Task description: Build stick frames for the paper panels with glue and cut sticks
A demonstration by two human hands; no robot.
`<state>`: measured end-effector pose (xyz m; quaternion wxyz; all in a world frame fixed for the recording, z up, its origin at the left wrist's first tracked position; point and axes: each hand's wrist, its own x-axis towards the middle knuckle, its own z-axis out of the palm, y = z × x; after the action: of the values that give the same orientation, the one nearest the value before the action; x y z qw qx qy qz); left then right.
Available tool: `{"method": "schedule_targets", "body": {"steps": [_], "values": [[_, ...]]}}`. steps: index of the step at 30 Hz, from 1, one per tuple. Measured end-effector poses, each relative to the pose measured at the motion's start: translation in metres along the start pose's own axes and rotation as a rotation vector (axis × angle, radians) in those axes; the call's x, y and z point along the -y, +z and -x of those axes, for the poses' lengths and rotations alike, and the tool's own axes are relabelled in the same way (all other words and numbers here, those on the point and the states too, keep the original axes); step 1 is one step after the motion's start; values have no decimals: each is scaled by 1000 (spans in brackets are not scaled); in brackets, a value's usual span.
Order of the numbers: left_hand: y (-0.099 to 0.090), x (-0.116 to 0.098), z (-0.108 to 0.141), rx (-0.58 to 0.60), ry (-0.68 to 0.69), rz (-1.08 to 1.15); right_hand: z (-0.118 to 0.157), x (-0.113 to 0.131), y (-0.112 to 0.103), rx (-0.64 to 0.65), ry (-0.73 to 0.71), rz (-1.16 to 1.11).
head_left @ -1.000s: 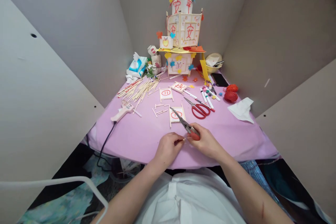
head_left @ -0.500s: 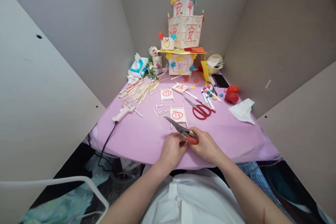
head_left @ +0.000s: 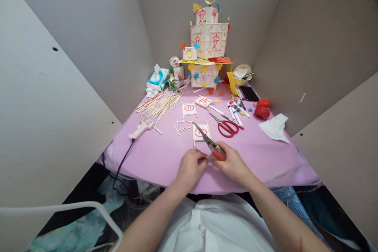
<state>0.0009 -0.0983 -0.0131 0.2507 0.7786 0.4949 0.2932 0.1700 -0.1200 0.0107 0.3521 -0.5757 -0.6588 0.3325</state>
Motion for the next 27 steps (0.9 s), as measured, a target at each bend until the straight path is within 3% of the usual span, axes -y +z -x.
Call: {"method": "schedule_targets", "body": {"steps": [3,6,9,13,17,27], "values": [[-27,21,-30,-189,-52,-40,-22,11,-7,-74,-45,2],[-44,42,-59,-221,-72,-119,-56,26,-9,-121,-121,27],[-43,55,-71,-200,-85,-153,-91,35,0,-104,-195,137],[-35,61,-69,-209,-91,-143,-120,33,20,25,-300,283],[-34,63,-68,-200,-78,-110,-127,29,31,123,-349,365],[-34,64,-69,-206,-102,-69,-129,24,36,124,-379,426]]}}
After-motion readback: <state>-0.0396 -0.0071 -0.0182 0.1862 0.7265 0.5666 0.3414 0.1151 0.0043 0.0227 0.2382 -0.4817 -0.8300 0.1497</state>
